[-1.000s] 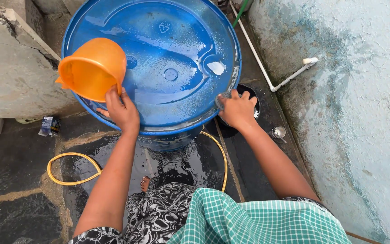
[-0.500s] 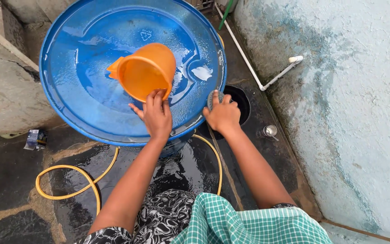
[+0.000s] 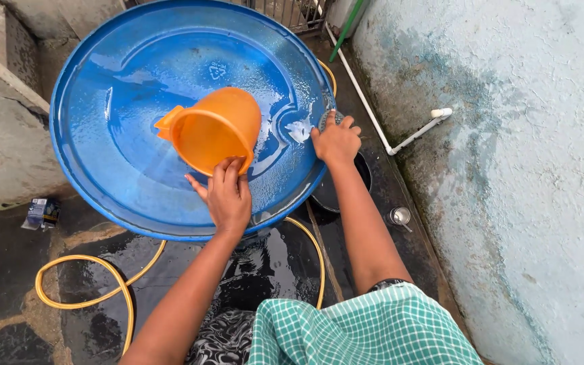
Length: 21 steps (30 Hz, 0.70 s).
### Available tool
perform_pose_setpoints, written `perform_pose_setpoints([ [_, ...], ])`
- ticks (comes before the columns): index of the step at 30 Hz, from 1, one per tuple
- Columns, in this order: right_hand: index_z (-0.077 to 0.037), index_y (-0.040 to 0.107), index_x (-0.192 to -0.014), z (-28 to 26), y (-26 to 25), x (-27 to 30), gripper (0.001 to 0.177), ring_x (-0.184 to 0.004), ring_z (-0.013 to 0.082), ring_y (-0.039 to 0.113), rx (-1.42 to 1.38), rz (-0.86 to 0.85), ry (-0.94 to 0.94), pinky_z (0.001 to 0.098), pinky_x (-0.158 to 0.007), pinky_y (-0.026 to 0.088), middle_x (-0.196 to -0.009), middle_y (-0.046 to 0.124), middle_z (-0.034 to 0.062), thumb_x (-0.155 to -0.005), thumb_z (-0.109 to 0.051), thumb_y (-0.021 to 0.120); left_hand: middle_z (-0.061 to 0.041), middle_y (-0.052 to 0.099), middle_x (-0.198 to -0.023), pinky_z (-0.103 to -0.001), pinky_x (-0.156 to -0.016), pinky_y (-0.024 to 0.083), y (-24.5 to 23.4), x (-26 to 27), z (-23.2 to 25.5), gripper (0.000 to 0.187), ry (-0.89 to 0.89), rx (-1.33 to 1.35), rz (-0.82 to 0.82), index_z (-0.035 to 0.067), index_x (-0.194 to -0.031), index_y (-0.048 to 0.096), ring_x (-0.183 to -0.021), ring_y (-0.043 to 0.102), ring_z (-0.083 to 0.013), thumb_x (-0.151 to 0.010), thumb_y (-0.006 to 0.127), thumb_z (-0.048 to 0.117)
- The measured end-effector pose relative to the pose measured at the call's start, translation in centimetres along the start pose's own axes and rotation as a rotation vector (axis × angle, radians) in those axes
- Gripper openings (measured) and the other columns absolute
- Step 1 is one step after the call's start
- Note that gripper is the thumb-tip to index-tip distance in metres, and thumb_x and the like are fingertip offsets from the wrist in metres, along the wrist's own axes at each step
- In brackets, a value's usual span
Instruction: The person is washing the lid and the exterior of a large blue plastic barrel using water, a brush, and a plastic mug.
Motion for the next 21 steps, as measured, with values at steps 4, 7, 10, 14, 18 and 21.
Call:
perform_pose_setpoints([
  [4,-0.019,0.045,-0.156,0.3,-1.5,4.1,0.075,-0.114,0.0423,0.055,0.008,0.031,-0.059,0.0488,-0.084,0.056,-0.135,0.048,0.0194,-0.094,-0.060,0.057,0.000,0.064,-0.126,-0.071,-0.122,-0.001,-0.1,-1.0,0.5,0.032,0.005,-0.004,-0.047,0.018,-0.128,0.067,-0.124,0.060,-0.0241,-0.096,0.068,0.014],
  [7,-0.020,0.043,-0.153,0.1,-1.4,5.1,0.076,-0.112,0.0452,0.053,0.024,-0.006,-0.070,0.0482,-0.079,0.056,-0.140,0.042,0.0229,-0.090,-0.060,0.059,-0.001,0.064,-0.125,-0.070,-0.121,0.000,0.1,-0.7,0.5,0.034,0.011,-0.007,-0.068,0.019,-0.127,0.068,-0.124,0.060,-0.0250,-0.093,0.068,0.015],
  [10,-0.022,0.044,-0.154,-0.3,-1.2,3.2,0.075,-0.113,0.0423,0.054,-0.019,-0.052,-0.016,0.0478,-0.084,0.055,-0.137,0.045,0.0192,-0.091,-0.060,0.059,0.000,0.064,-0.126,-0.070,-0.122,0.001,0.4,-0.7,0.5,0.034,0.016,-0.013,-0.111,0.019,-0.128,0.067,-0.121,0.060,-0.0243,-0.094,0.068,0.016],
  [14,-0.021,0.046,-0.155,-0.5,-1.9,-1.2,0.073,-0.114,0.0408,0.055,-0.033,0.036,0.006,0.0481,-0.085,0.056,-0.135,0.048,0.0187,-0.094,-0.059,0.057,0.000,0.064,-0.127,-0.069,-0.123,0.002,1.1,-0.8,0.5,0.033,0.022,-0.021,-0.096,0.020,-0.127,0.068,-0.122,0.060,-0.0247,-0.094,0.068,0.016],
  [18,-0.024,0.047,-0.154,0.1,-2.5,-2.2,0.071,-0.115,0.0410,0.055,-0.034,0.015,-0.052,0.0496,-0.087,0.055,-0.137,0.048,0.0172,-0.093,-0.059,0.058,0.000,0.064,-0.125,-0.070,-0.122,0.002,1.3,-0.9,0.6,0.031,-0.011,-0.035,-0.118,0.020,-0.125,0.068,-0.123,0.060,-0.0245,-0.095,0.067,0.017],
  [21,-0.026,0.047,-0.153,0.8,-2.6,1.5,0.073,-0.117,0.0408,0.055,-0.011,-0.085,-0.100,0.0499,-0.091,0.053,-0.134,0.050,0.0163,-0.090,-0.058,0.061,-0.001,0.064,-0.128,-0.069,-0.124,0.004,1.1,-0.8,0.5,0.032,0.025,-0.034,-0.074,0.018,-0.129,0.066,-0.126,0.059,-0.0254,-0.097,0.066,0.017],
])
Point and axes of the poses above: each hand's wrist, its own x-axis away from the middle knuckle, its own y-axis out of the palm, z = x × y, the point moved 5 cm from there along -x, towards the middle knuckle
